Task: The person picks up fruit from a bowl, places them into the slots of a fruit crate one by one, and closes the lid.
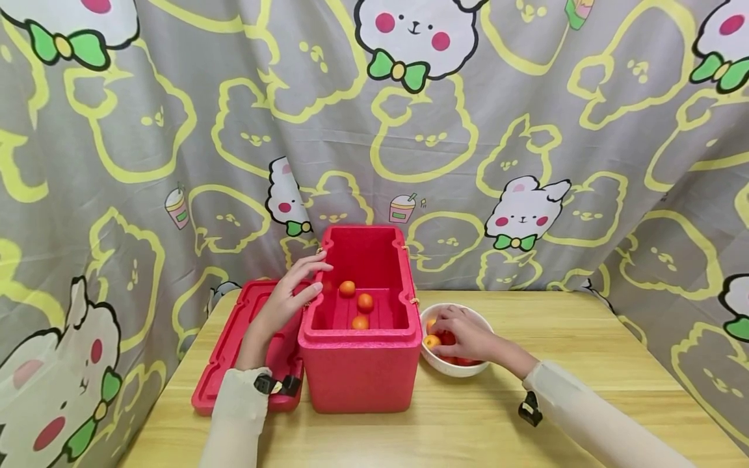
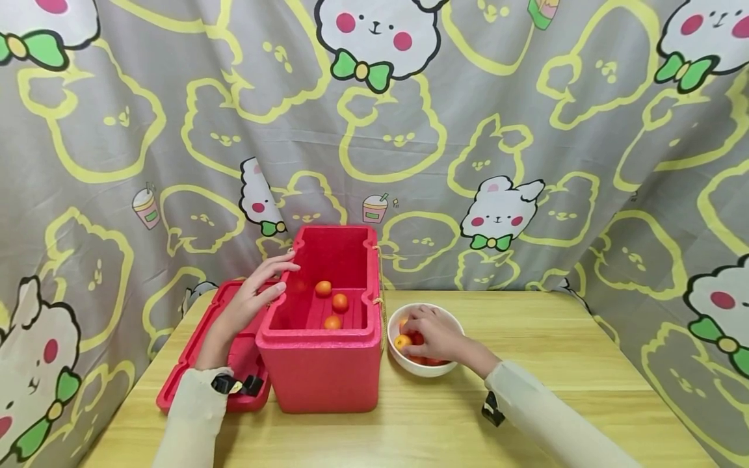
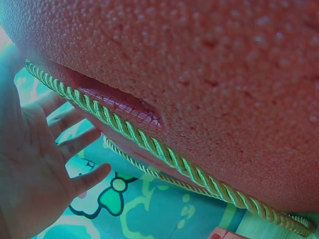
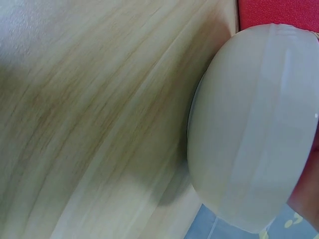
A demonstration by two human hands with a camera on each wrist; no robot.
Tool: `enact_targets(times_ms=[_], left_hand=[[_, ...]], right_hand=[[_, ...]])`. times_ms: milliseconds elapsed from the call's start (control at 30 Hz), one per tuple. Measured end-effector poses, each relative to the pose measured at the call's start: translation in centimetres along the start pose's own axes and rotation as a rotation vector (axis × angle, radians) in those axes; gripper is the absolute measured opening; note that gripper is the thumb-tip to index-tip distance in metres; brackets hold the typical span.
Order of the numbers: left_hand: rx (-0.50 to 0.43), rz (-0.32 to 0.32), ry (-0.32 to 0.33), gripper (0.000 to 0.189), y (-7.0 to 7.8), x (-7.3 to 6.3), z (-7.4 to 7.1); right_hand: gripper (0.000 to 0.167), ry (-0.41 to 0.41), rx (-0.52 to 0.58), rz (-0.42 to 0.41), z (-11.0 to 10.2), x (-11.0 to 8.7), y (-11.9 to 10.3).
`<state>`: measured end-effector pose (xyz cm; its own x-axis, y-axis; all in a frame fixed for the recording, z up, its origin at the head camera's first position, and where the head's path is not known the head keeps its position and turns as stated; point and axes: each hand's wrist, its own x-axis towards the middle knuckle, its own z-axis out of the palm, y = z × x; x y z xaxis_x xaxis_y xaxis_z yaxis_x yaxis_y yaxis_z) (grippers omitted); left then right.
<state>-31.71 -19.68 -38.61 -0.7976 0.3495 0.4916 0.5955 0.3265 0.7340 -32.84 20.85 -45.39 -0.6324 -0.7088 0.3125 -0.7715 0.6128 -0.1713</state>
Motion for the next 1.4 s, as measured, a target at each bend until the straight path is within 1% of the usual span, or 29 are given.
enact_targets(times_ms=[200,500,600,767,900,1100,1233,1333,1400], left_hand=[[-0.002,0.006,0.001,0.045,0.0,0.0,0.0],[0.006,0.023,0.003,0.045,-0.2,-0.1,0.0],[0.009,0.029,0.007,0.044,-0.2,-0.1,0.0],[0.013,0.017,0.007,0.045,-0.2,-0.1,0.0],[0.013,0.010,0.006,0.046,-0.1,-0.1,-0.1],[0.014,0.011,0.002,0.046,-0.1,-0.1,-0.1],[0.013,0.016,-0.001,0.047,0.0,-0.1,-0.1],[0.010,0.010,-0.004,0.047,0.0,-0.1,-0.1],[0.009,0.007,-0.003,0.046,0.0,-0.1,-0.1]], right_hand=[[0.020,0.041,0.048,0.008,0.1,-0.1,0.1],[0.018,0.084,0.089,0.058,0.3,-0.3,0.3],[0.020,0.105,0.105,0.070,0.2,-0.2,0.1],[0.030,0.161,0.154,0.092,-0.2,-0.1,-0.2],[0.030,0.204,0.190,0.122,-0.6,0.0,-0.2],[0.028,0.258,0.211,0.155,-1.5,0.2,-0.2],[0.028,0.323,0.226,0.144,-2.4,0.7,-0.1],[0.029,0.384,0.225,0.100,-3.0,1.2,0.1],[0.031,0.419,0.210,0.089,-3.5,1.4,0.1]])
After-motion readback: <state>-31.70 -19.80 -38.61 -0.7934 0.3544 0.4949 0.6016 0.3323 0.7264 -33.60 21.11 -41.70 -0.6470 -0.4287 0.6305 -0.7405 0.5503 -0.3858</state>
